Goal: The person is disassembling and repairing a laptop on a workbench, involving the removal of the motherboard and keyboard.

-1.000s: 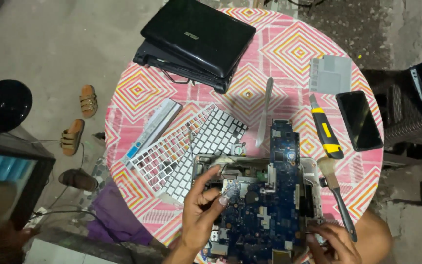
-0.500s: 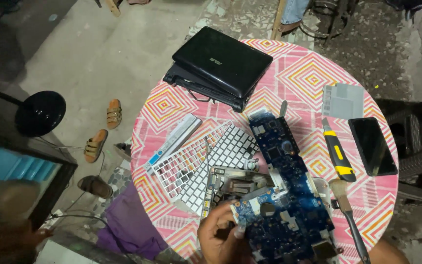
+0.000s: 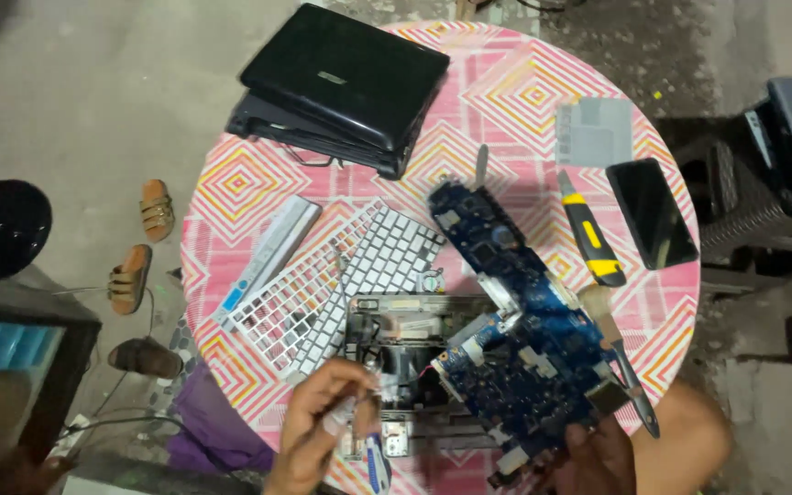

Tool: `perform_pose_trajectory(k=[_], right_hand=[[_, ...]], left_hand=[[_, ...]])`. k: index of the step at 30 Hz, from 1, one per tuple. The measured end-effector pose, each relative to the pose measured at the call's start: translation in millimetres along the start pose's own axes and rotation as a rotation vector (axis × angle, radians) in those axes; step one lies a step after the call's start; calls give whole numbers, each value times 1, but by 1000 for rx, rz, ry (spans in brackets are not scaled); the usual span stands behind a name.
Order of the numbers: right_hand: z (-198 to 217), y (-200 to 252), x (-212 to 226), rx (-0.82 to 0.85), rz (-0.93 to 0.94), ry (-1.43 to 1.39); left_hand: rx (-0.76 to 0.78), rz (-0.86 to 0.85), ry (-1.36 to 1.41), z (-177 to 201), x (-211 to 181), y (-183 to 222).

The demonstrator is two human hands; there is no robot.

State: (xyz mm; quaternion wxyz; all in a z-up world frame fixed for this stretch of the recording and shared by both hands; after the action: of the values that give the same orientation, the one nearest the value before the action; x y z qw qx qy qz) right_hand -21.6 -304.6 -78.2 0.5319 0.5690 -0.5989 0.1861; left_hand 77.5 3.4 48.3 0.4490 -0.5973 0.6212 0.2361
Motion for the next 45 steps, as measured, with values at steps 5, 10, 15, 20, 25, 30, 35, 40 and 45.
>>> perform_pose_trajectory(k=[5, 10, 15, 20, 25, 30, 35, 40, 45], right_hand=[[11, -6, -28, 86, -122, -43], [-38, 13, -41, 582, -254, 414], [-44, 6, 1, 253, -458, 671], [4, -1, -34, 9, -589, 536], [-14, -8, -6, 40, -395, 414], [-3, -10, -7, 50, -405, 419], [-5, -13, 11, 108, -183, 554], [111, -48, 2, 53, 136, 483], [114, -60, 59, -87, 25, 748]], left_hand=[[-209, 68, -293, 57, -3, 15], [-387, 435, -191, 104, 63, 64], [-186, 819, -376, 81, 96, 73], [-112, 773, -456, 81, 101, 75], [-484, 867, -372, 83, 103, 76], [-283, 837, -439, 69, 104, 71], [-458, 690, -436, 59, 105, 74], [66, 554, -300, -66, 103, 25], [262, 81, -643, -89, 44, 4]])
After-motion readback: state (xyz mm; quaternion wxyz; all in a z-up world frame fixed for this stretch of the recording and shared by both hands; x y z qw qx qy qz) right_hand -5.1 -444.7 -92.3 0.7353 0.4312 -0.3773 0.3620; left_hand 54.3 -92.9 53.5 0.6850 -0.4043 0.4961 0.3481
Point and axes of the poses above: each hand's wrist, its own y-axis away from the middle knuckle, its own z-axis out of the back of the hand, x = y × z, the point moved 9 cm from there along -y, towards the middle knuckle, and after that the axes turned 5 degrees about -z, right-handed, at the moved point
